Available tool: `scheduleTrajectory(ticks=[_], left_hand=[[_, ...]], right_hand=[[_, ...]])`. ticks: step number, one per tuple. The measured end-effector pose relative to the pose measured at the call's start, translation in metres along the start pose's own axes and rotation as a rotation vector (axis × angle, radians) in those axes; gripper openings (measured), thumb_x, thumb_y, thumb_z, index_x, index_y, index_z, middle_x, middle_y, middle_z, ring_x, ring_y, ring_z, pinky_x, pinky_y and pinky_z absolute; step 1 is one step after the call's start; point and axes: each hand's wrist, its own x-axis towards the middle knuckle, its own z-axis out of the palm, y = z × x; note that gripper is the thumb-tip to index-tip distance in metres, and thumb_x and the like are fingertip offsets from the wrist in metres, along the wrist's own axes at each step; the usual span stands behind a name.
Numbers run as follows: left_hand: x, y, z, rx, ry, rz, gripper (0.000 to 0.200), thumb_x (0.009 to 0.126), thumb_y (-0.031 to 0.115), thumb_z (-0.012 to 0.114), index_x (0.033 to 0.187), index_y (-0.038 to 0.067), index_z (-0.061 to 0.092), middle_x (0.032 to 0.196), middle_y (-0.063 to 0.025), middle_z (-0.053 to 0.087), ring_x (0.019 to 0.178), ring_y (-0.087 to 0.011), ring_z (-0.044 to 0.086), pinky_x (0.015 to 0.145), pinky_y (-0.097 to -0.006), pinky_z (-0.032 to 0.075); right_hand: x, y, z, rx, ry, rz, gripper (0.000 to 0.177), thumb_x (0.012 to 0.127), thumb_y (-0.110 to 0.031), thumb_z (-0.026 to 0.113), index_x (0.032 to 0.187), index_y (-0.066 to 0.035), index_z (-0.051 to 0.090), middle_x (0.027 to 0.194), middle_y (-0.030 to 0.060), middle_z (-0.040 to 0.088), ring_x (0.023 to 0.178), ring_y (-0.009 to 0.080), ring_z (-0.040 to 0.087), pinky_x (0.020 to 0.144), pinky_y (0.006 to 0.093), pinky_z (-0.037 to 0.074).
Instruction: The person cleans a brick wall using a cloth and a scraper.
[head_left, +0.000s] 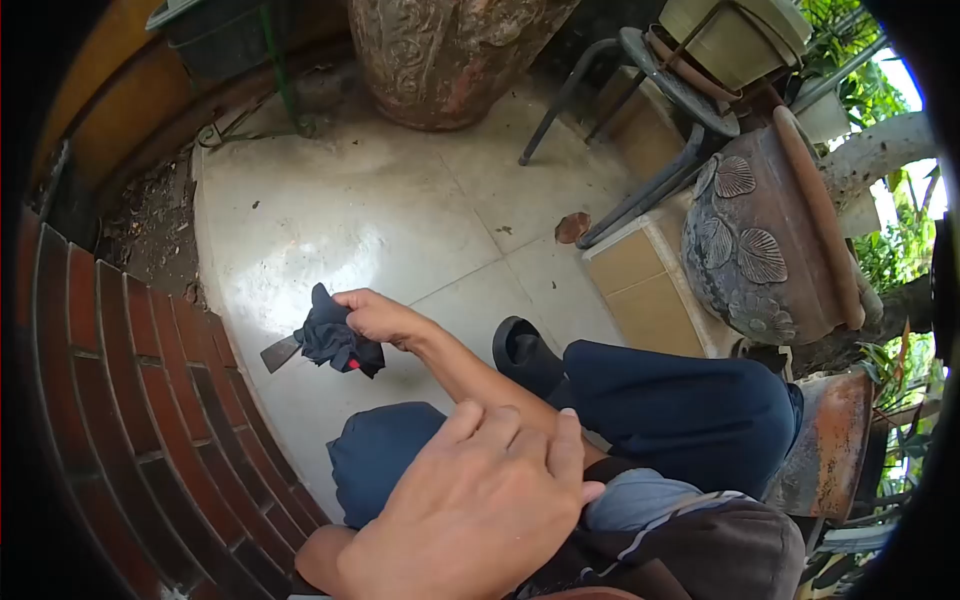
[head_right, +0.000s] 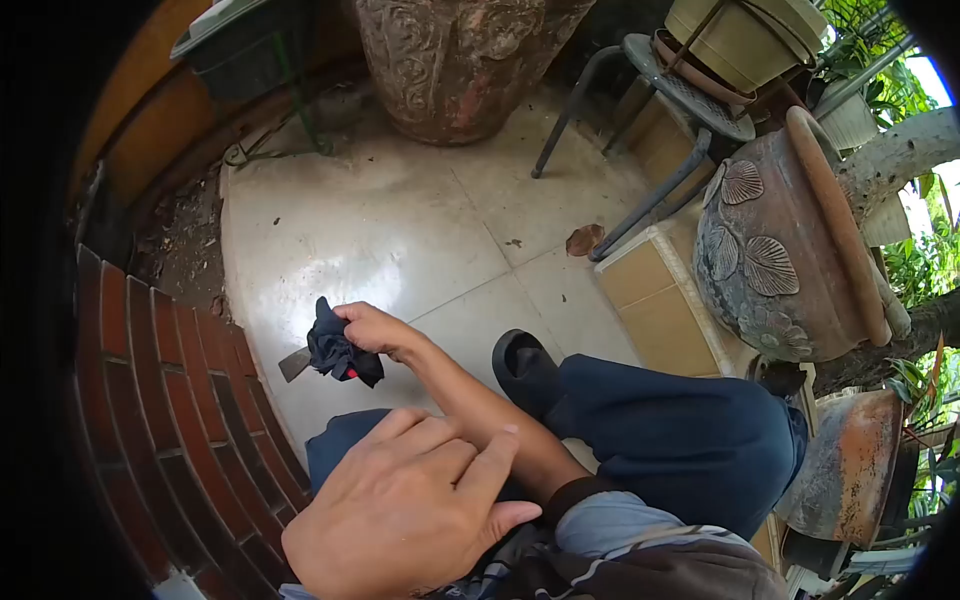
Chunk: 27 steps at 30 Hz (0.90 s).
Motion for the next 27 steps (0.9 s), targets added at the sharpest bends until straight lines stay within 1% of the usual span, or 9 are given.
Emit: scheduleTrajectory(ticks=[2, 3, 5, 8, 14, 18, 21, 25, 27], left_hand=[[0.009, 0.002, 0.008, -0.037, 0.071, 0.137, 0.041, 0.088, 0.026, 0.067, 0.111, -0.008, 0.068, 0.073, -0.0087, 0.066, 0.080, -0.0226, 0.064, 0.075, -0.0338, 0.046], [0.004, -0.005, 0.008, 0.001, 0.017, 0.155, 0.043, 0.089, 0.029, 0.067, 0.111, -0.008, 0.068, 0.074, -0.0100, 0.066, 0.080, -0.0239, 0.064, 0.077, -0.0343, 0.046], [0.015, -0.002, 0.011, -0.013, -0.016, 0.201, 0.047, 0.091, 0.034, 0.066, 0.110, -0.009, 0.066, 0.075, -0.0125, 0.065, 0.082, -0.0265, 0.064, 0.081, -0.0353, 0.047], [0.029, -0.007, 0.007, -0.038, -0.092, 0.126, 0.043, 0.093, 0.032, 0.064, 0.109, -0.008, 0.066, 0.075, -0.0118, 0.065, 0.082, -0.0258, 0.064, 0.082, -0.0352, 0.046], [0.024, -0.002, 0.005, -0.050, -0.025, 0.130, 0.033, 0.080, 0.010, 0.066, 0.109, -0.005, 0.067, 0.071, -0.0091, 0.063, 0.078, -0.0263, 0.064, 0.084, -0.0369, 0.048], [0.020, 0.000, -0.001, 0.014, 0.098, -0.056, 0.028, 0.071, 0.003, 0.068, 0.098, 0.003, 0.073, 0.065, -0.0075, 0.062, 0.075, -0.0238, 0.065, 0.084, -0.0405, 0.053], [0.020, 0.004, 0.000, 0.069, 0.155, -0.147, 0.024, 0.068, 0.002, 0.071, 0.091, 0.006, 0.075, 0.061, -0.0061, 0.062, 0.074, -0.0220, 0.066, 0.084, -0.0434, 0.053], [0.027, 0.015, 0.001, 0.104, 0.115, -0.256, 0.019, 0.069, 0.001, 0.072, 0.085, 0.009, 0.076, 0.056, -0.0050, 0.059, 0.073, -0.0203, 0.067, 0.086, -0.0452, 0.054], [0.029, 0.016, -0.007, 0.051, 0.077, -0.231, 0.025, 0.070, -0.001, 0.068, 0.094, 0.006, 0.073, 0.069, -0.0082, 0.061, 0.078, -0.0246, 0.065, 0.087, -0.0469, 0.052]], right_hand=[[-0.012, -0.023, -0.010, -0.029, -0.032, 0.021, 0.044, 0.073, 0.015, 0.039, 0.100, -0.001, 0.070, 0.087, 0.0067, 0.071, 0.078, 0.0138, 0.065, 0.071, 0.0291, 0.052], [0.008, -0.032, -0.002, -0.033, -0.079, -0.047, 0.042, 0.072, 0.014, 0.040, 0.098, 0.000, 0.070, 0.086, 0.0074, 0.071, 0.075, 0.0140, 0.065, 0.069, 0.0300, 0.052], [0.004, -0.056, -0.005, -0.122, -0.093, -0.018, 0.041, 0.071, 0.013, 0.041, 0.096, 0.000, 0.071, 0.086, 0.0085, 0.071, 0.075, 0.0148, 0.065, 0.070, 0.0302, 0.052], [0.014, -0.089, -0.008, -0.339, -0.135, -0.025, 0.039, 0.071, 0.009, 0.043, 0.097, 0.001, 0.070, 0.086, 0.0113, 0.071, 0.078, 0.0177, 0.065, 0.072, 0.0313, 0.052], [0.058, -0.130, 0.006, -1.335, -0.398, 0.009, 0.038, 0.080, -0.008, 0.052, 0.111, -0.005, 0.073, 0.110, 0.0149, 0.071, 0.099, 0.0301, 0.066, 0.084, 0.0426, 0.053], [0.051, -0.177, 0.027, -1.997, -0.479, 0.104, 0.036, 0.084, -0.016, 0.054, 0.114, -0.012, 0.074, 0.117, 0.0110, 0.070, 0.102, 0.0333, 0.065, 0.086, 0.0453, 0.053], [0.053, -0.180, 0.029, -2.108, -0.519, -0.001, 0.036, 0.084, -0.016, 0.054, 0.113, -0.013, 0.075, 0.116, 0.0116, 0.071, 0.102, 0.0325, 0.066, 0.086, 0.0453, 0.053], [0.044, -0.168, 0.026, -1.915, -0.635, -0.053, 0.038, 0.085, -0.018, 0.054, 0.118, -0.013, 0.072, 0.122, 0.0131, 0.068, 0.106, 0.0328, 0.064, 0.087, 0.0458, 0.053], [0.036, -0.161, 0.019, -1.965, -0.691, -0.050, 0.040, 0.086, -0.019, 0.053, 0.121, -0.013, 0.071, 0.125, 0.0122, 0.067, 0.109, 0.0324, 0.063, 0.089, 0.0447, 0.052]])
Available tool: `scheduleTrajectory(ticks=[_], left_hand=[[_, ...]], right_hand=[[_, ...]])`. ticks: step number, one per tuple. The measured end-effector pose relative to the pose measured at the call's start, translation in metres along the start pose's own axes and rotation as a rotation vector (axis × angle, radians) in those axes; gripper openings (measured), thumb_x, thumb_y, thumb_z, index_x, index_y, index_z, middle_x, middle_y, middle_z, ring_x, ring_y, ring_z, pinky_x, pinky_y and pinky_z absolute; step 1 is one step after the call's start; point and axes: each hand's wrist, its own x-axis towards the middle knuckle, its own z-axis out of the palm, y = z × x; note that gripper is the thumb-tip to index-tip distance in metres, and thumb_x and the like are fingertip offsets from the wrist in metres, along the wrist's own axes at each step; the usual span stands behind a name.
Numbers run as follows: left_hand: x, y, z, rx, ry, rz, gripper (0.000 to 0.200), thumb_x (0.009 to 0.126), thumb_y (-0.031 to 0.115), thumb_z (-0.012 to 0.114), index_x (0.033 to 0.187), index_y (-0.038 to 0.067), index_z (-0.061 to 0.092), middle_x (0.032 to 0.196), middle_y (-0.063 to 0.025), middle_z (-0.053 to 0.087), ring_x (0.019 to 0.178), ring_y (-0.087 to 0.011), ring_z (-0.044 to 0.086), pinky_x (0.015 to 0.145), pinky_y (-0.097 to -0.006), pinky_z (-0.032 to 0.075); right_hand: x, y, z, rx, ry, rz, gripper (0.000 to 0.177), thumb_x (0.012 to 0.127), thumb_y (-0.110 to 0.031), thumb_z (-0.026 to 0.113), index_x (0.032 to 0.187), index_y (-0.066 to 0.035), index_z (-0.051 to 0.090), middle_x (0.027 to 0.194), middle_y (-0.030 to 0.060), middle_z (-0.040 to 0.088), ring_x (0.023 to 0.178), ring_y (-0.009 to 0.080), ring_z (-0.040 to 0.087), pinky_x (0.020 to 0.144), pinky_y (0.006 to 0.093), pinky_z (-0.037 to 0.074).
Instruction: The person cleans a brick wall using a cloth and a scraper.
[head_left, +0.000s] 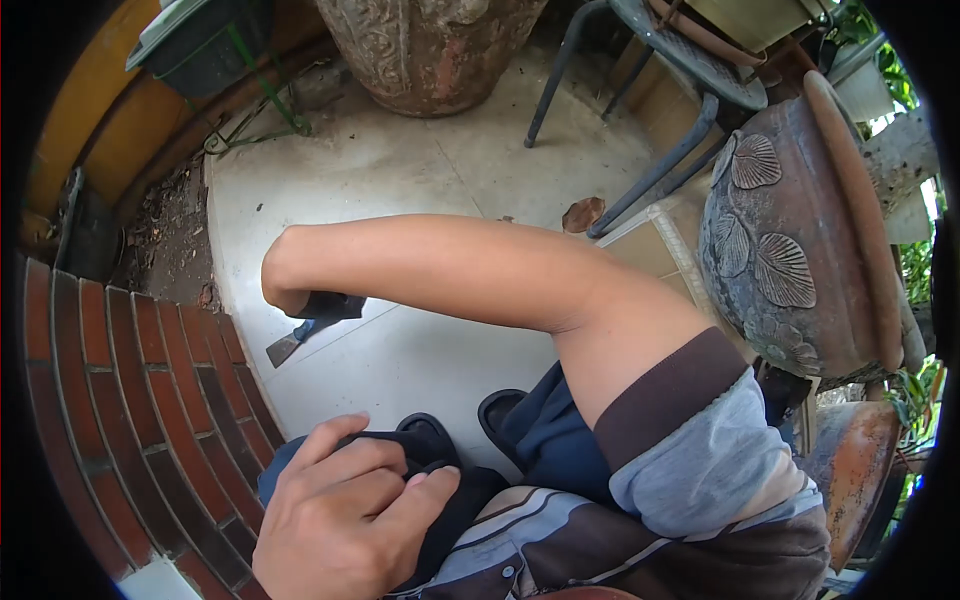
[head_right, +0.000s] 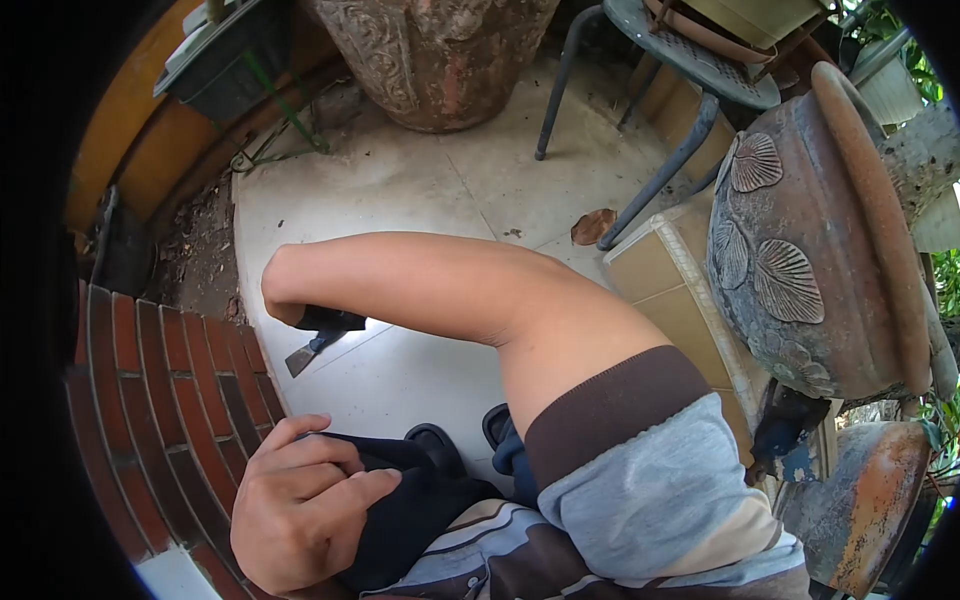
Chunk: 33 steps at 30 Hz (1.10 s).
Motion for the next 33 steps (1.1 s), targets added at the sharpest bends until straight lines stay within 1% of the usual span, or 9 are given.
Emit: scheduleTrajectory(ticks=[8, 11, 15, 18, 19, 23, 26, 28, 33], left_hand=[[0.021, 0.010, -0.006, 0.021, -0.020, -0.054, 0.028, 0.070, -0.006, 0.066, 0.097, -0.001, 0.070, 0.073, -0.0114, 0.061, 0.080, -0.0285, 0.065, 0.089, -0.0486, 0.051], [0.010, 0.017, 0.002, 0.169, 0.001, -0.195, 0.024, 0.073, 0.001, 0.071, 0.096, 0.006, 0.075, 0.060, -0.0075, 0.059, 0.073, -0.0226, 0.065, 0.086, -0.0425, 0.052], [0.000, 0.030, -0.016, 0.104, -0.031, -0.242, 0.026, 0.073, -0.008, 0.067, 0.099, -0.003, 0.070, 0.077, -0.0139, 0.064, 0.083, -0.0300, 0.067, 0.093, -0.0494, 0.051], [-0.024, 0.040, -0.016, 0.210, 0.014, -0.453, 0.023, 0.079, -0.008, 0.065, 0.101, -0.004, 0.070, 0.084, -0.0176, 0.066, 0.086, -0.0324, 0.067, 0.093, -0.0491, 0.051], [-0.034, 0.044, -0.017, 0.267, -0.010, -0.547, 0.023, 0.086, -0.006, 0.063, 0.108, -0.004, 0.070, 0.092, -0.0197, 0.067, 0.089, -0.0339, 0.066, 0.090, -0.0446, 0.052], [-0.061, 0.062, -0.013, 0.229, 0.006, -0.933, 0.031, 0.091, -0.003, 0.061, 0.121, -0.001, 0.067, 0.097, -0.0183, 0.068, 0.090, -0.0328, 0.065, 0.082, -0.0381, 0.052], [-0.065, 0.065, -0.010, 0.209, 0.048, -1.011, 0.031, 0.088, -0.002, 0.064, 0.119, -0.002, 0.067, 0.097, -0.0180, 0.069, 0.090, -0.0326, 0.067, 0.079, -0.0379, 0.052], [-0.069, 0.060, 0.010, 0.231, 0.248, -1.057, 0.034, 0.076, 0.003, 0.071, 0.110, 0.001, 0.071, 0.066, -0.0104, 0.060, 0.072, -0.0256, 0.061, 0.086, -0.0399, 0.048], [-0.071, 0.058, 0.000, 0.211, 0.143, -1.074, 0.041, 0.077, 0.007, 0.076, 0.116, -0.004, 0.067, 0.077, -0.0124, 0.066, 0.079, -0.0318, 0.062, 0.076, -0.0403, 0.047]], right_hand=[[0.026, 0.052, 0.031, 0.065, 0.052, 0.047, 0.034, 0.084, -0.018, 0.056, 0.112, -0.016, 0.074, 0.115, 0.0091, 0.071, 0.101, 0.0293, 0.066, 0.082, 0.0435, 0.054], [0.049, 0.073, 0.045, 0.109, 0.046, 0.106, 0.032, 0.083, -0.019, 0.057, 0.109, -0.018, 0.075, 0.113, 0.0081, 0.071, 0.098, 0.0284, 0.066, 0.081, 0.0424, 0.054], [0.059, 0.068, 0.048, 0.212, 0.020, 0.179, 0.028, 0.085, -0.021, 0.061, 0.110, -0.019, 0.074, 0.113, 0.0060, 0.071, 0.098, 0.0247, 0.066, 0.084, 0.0409, 0.054], [0.072, 0.050, 0.043, 0.230, -0.039, 0.166, 0.029, 0.086, -0.024, 0.065, 0.114, -0.020, 0.072, 0.115, 0.0046, 0.071, 0.102, 0.0245, 0.067, 0.088, 0.0425, 0.054], [0.078, 0.042, 0.040, 0.220, -0.063, 0.154, 0.030, 0.086, -0.025, 0.066, 0.115, -0.020, 0.071, 0.116, 0.0042, 0.070, 0.104, 0.0246, 0.067, 0.090, 0.0431, 0.054], [0.135, 0.019, 0.031, 0.183, -0.163, 0.116, 0.034, 0.085, -0.025, 0.070, 0.119, -0.020, 0.071, 0.122, 0.0046, 0.069, 0.109, 0.0270, 0.067, 0.089, 0.0440, 0.055], [0.103, 0.007, 0.032, 0.228, 0.119, 0.055, 0.030, 0.084, -0.026, 0.071, 0.113, -0.017, 0.075, 0.121, 0.0084, 0.070, 0.107, 0.0280, 0.068, 0.088, 0.0451, 0.056], [0.116, 0.003, 0.034, 0.169, 0.138, 0.025, 0.027, 0.085, -0.024, 0.068, 0.109, -0.014, 0.076, 0.114, 0.0111, 0.072, 0.102, 0.0295, 0.069, 0.087, 0.0445, 0.056], [0.121, 0.005, 0.034, 0.031, 0.069, 0.001, 0.030, 0.085, -0.016, 0.059, 0.110, -0.012, 0.076, 0.115, 0.0142, 0.071, 0.102, 0.0337, 0.068, 0.085, 0.0442, 0.055]])
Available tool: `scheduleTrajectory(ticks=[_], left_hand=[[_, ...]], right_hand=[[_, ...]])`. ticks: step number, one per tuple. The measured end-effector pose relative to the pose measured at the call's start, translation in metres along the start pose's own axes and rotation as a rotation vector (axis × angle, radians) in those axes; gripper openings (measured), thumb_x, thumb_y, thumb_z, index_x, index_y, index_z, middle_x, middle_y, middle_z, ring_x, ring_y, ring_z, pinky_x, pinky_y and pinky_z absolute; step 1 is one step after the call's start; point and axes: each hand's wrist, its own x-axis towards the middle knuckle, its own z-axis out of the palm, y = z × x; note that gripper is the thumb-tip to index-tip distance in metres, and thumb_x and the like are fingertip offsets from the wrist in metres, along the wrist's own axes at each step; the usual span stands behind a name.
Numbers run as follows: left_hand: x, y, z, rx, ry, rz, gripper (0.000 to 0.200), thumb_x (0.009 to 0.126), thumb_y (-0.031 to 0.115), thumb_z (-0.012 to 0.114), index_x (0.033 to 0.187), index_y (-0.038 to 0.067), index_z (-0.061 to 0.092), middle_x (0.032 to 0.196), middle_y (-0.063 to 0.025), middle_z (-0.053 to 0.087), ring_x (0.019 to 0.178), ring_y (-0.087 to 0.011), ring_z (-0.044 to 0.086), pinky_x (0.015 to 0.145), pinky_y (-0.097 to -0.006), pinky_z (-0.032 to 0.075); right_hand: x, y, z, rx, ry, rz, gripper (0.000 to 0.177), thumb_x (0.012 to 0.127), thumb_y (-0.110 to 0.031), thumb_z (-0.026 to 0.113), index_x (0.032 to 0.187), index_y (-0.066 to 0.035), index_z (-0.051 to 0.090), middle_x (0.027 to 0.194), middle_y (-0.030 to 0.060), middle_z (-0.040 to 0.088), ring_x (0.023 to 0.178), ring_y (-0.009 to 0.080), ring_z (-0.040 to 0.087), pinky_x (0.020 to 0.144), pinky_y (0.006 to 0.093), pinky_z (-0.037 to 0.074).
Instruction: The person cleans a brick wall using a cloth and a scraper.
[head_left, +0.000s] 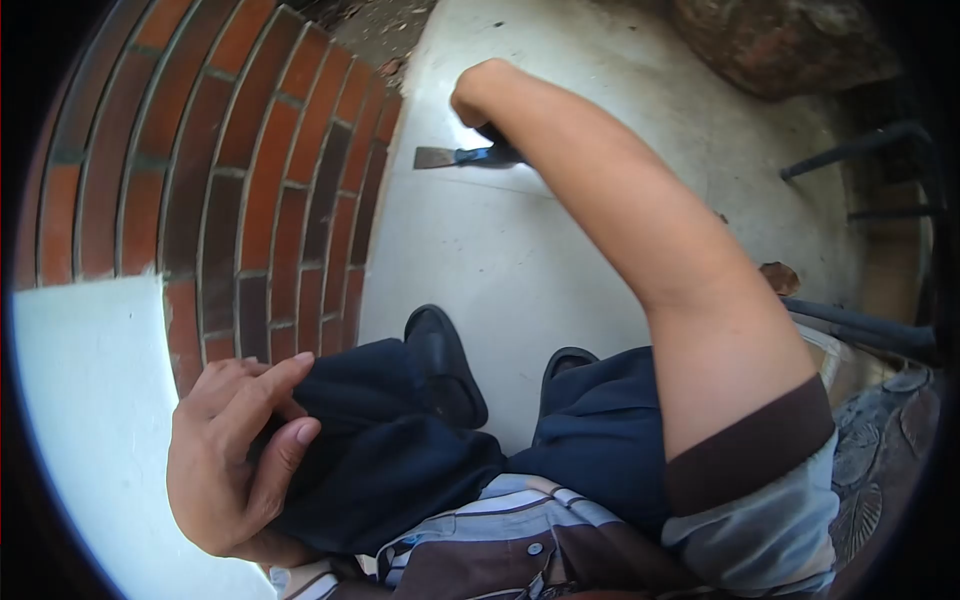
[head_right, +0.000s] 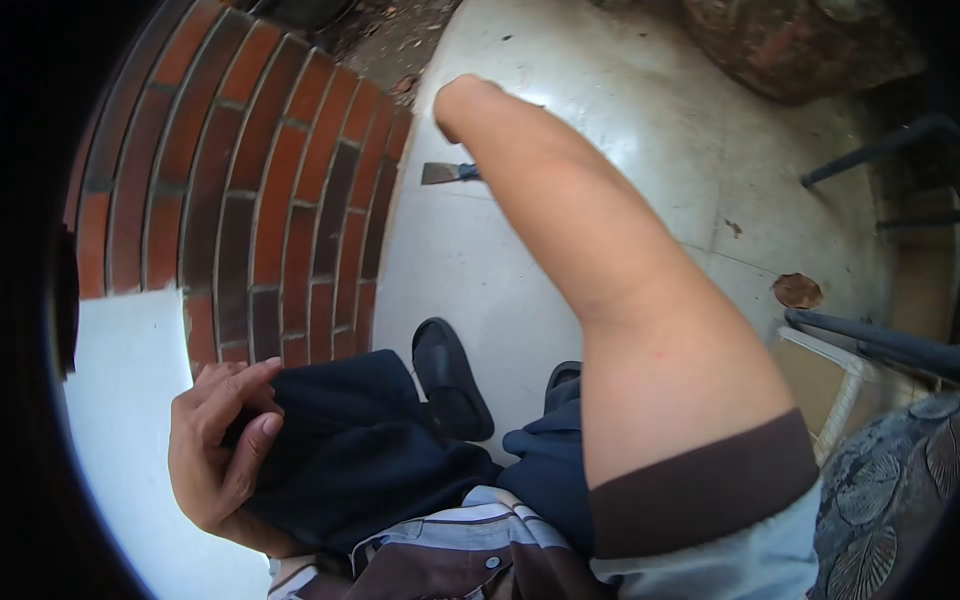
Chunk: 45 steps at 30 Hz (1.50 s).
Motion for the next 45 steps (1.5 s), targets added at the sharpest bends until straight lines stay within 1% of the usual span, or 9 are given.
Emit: scheduleTrajectory(ticks=[5, 14, 15, 23, 27, 30, 39, 43, 45], left_hand=[[-0.014, 0.012, 0.000, 0.008, -0.016, 0.005, 0.039, 0.083, 0.010, 0.071, 0.119, -0.004, 0.067, 0.073, -0.0121, 0.064, 0.072, -0.0246, 0.059, 0.080, -0.0392, 0.047], [-0.051, 0.033, 0.009, 0.054, 0.139, -0.428, 0.041, 0.088, 0.007, 0.069, 0.128, 0.000, 0.065, 0.084, -0.0117, 0.066, 0.083, -0.0217, 0.063, 0.082, -0.0347, 0.047], [-0.044, 0.022, 0.015, 0.057, 0.203, -0.360, 0.039, 0.084, 0.015, 0.074, 0.119, -0.001, 0.067, 0.083, -0.0175, 0.070, 0.077, -0.0316, 0.068, 0.074, -0.0372, 0.050], [-0.057, -0.048, 0.040, -0.168, -0.091, -0.495, 0.041, 0.089, 0.019, 0.072, 0.121, -0.006, 0.065, 0.085, -0.0182, 0.071, 0.078, -0.0288, 0.068, 0.078, -0.0360, 0.051], [-0.079, -0.070, 0.045, -0.156, 0.165, -0.276, 0.040, 0.090, 0.025, 0.071, 0.116, -0.004, 0.068, 0.084, -0.0208, 0.071, 0.078, -0.0337, 0.068, 0.074, -0.0384, 0.051], [-0.093, -0.087, 0.049, -0.220, 0.053, -0.489, 0.039, 0.090, 0.026, 0.071, 0.116, -0.004, 0.069, 0.085, -0.0193, 0.071, 0.082, -0.0333, 0.068, 0.079, -0.0383, 0.050], [-0.106, -0.141, 0.052, -0.299, 0.151, -0.349, 0.039, 0.088, 0.025, 0.072, 0.114, -0.004, 0.069, 0.085, -0.0188, 0.071, 0.076, -0.0312, 0.068, 0.079, -0.0379, 0.050], [-0.105, -0.159, 0.054, -0.274, 0.096, -0.139, 0.037, 0.087, 0.017, 0.073, 0.117, -0.004, 0.068, 0.085, -0.0164, 0.070, 0.080, -0.0282, 0.066, 0.079, -0.0367, 0.048], [-0.107, -0.166, 0.054, -0.284, 0.070, -0.079, 0.038, 0.084, 0.015, 0.074, 0.116, -0.004, 0.068, 0.086, -0.0159, 0.070, 0.083, -0.0306, 0.066, 0.079, -0.0381, 0.048]], right_hand=[[-0.038, -0.006, -0.027, -0.144, -0.003, -0.011, 0.035, 0.084, -0.013, 0.057, 0.115, -0.010, 0.074, 0.118, 0.0135, 0.070, 0.104, 0.0340, 0.067, 0.083, 0.0436, 0.056], [0.015, -0.090, -0.040, -0.344, 0.059, -0.168, 0.034, 0.086, -0.017, 0.060, 0.117, -0.017, 0.074, 0.122, 0.0082, 0.070, 0.110, 0.0285, 0.067, 0.089, 0.0414, 0.055], [0.016, -0.098, -0.043, -0.353, 0.066, -0.179, 0.035, 0.086, -0.016, 0.060, 0.117, -0.017, 0.074, 0.122, 0.0083, 0.070, 0.110, 0.0286, 0.067, 0.089, 0.0414, 0.055], [0.013, -0.097, -0.022, -0.321, 0.073, -0.216, 0.038, 0.085, -0.012, 0.055, 0.118, -0.017, 0.074, 0.124, 0.0091, 0.069, 0.112, 0.0298, 0.066, 0.089, 0.0414, 0.055], [0.018, -0.083, -0.023, -0.370, -0.004, -0.185, 0.044, 0.081, -0.008, 0.049, 0.119, -0.005, 0.071, 0.124, 0.0156, 0.067, 0.113, 0.0336, 0.065, 0.086, 0.0424, 0.055], [0.012, -0.080, -0.031, -0.262, -0.008, -0.152, 0.042, 0.081, -0.008, 0.048, 0.117, -0.001, 0.070, 0.120, 0.0179, 0.068, 0.110, 0.0346, 0.066, 0.085, 0.0435, 0.055], [-0.022, -0.067, -0.050, -0.168, 0.068, -0.277, 0.041, 0.083, -0.011, 0.051, 0.118, 0.001, 0.067, 0.115, 0.0207, 0.069, 0.106, 0.0353, 0.068, 0.085, 0.0439, 0.056], [0.063, -0.027, -0.039, -0.071, -0.097, -0.086, 0.052, 0.079, -0.013, 0.049, 0.129, -0.006, 0.064, 0.124, 0.0204, 0.067, 0.111, 0.0320, 0.063, 0.099, 0.0423, 0.047], [0.048, -0.034, -0.042, 0.109, 0.030, -0.041, 0.049, 0.079, -0.010, 0.047, 0.124, -0.005, 0.066, 0.119, 0.0192, 0.069, 0.106, 0.0321, 0.065, 0.095, 0.0418, 0.049]])
